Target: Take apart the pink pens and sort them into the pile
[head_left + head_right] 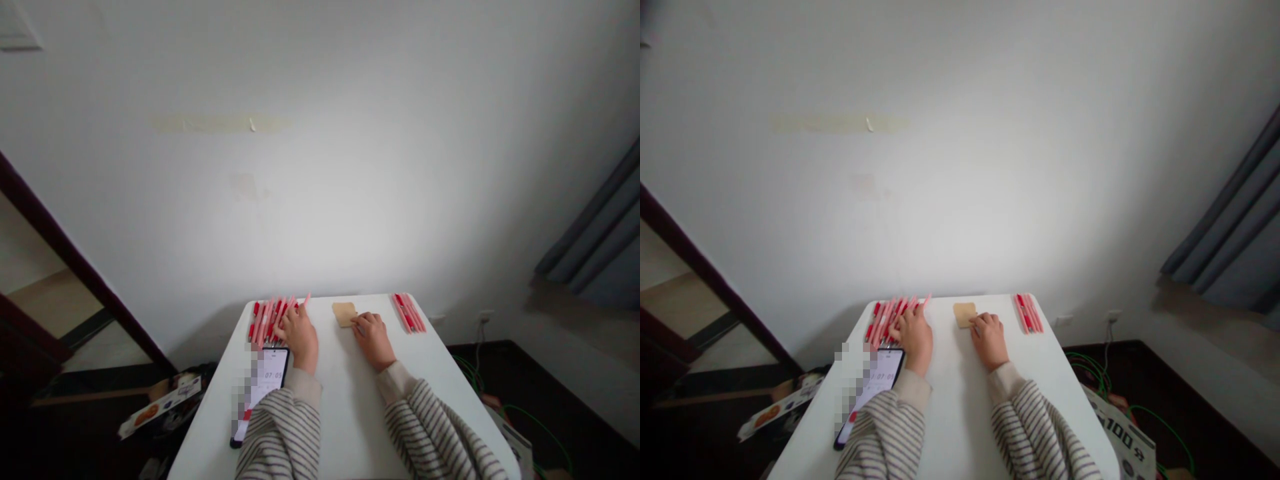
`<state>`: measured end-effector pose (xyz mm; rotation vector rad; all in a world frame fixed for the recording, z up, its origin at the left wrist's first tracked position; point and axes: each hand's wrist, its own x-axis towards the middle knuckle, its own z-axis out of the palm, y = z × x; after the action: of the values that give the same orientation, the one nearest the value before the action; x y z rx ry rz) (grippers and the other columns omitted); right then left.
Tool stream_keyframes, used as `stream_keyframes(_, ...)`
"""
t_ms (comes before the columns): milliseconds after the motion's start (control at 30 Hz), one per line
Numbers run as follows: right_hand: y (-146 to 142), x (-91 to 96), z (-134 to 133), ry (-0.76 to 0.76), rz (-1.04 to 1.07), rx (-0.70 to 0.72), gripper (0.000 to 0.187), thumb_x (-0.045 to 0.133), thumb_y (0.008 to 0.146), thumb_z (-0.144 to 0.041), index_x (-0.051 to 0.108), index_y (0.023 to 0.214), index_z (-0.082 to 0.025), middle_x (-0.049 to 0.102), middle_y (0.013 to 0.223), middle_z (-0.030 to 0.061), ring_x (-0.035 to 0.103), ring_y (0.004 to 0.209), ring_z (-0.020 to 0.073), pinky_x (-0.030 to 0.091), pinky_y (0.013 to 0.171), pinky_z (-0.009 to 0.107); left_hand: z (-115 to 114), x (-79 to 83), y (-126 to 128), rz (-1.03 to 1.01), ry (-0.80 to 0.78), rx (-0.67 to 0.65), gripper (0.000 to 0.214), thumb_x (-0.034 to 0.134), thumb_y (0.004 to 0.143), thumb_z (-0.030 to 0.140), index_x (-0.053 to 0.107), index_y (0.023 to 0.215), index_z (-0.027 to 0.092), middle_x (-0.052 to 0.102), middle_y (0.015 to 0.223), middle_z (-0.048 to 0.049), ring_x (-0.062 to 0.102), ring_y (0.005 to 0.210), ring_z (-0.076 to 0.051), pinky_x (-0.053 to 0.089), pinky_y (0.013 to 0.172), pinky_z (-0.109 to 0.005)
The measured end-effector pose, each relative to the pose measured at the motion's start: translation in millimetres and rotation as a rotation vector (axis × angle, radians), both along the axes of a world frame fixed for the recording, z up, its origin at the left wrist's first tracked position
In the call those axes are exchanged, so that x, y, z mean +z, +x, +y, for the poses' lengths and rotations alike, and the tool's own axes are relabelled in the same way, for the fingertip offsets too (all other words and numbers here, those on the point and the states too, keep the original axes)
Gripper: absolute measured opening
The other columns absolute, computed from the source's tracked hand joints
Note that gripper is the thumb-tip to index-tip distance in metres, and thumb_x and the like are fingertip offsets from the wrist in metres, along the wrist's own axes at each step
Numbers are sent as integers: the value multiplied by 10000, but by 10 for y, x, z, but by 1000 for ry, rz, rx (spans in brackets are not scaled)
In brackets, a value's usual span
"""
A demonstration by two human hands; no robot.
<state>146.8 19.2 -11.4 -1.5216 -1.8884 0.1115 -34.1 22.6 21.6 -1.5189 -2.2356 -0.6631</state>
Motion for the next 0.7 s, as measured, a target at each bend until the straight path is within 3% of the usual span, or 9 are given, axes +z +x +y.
stream_keyframes(333, 59, -106, 91, 119, 185, 51, 244, 513, 889, -203, 674, 1072, -213, 651, 1007, 82, 528, 987, 234, 447, 868, 368, 24, -73, 46, -104, 31, -359, 383, 404, 877, 135, 654, 1099, 320, 667, 1041, -47, 544, 1028, -225, 218, 1043, -531)
stream_keyframes(700, 128, -103, 141, 174, 374, 68, 363, 514, 901, -444, 652, 1139, -206, 673, 1036, 89, 547, 994, 241, 438, 924, 414, -51, -73, 249, -260, 6, -605, 300, 452, 895, 195, 656, 1058, 342, 676, 1065, 1, 532, 1053, -205, 172, 1087, -573)
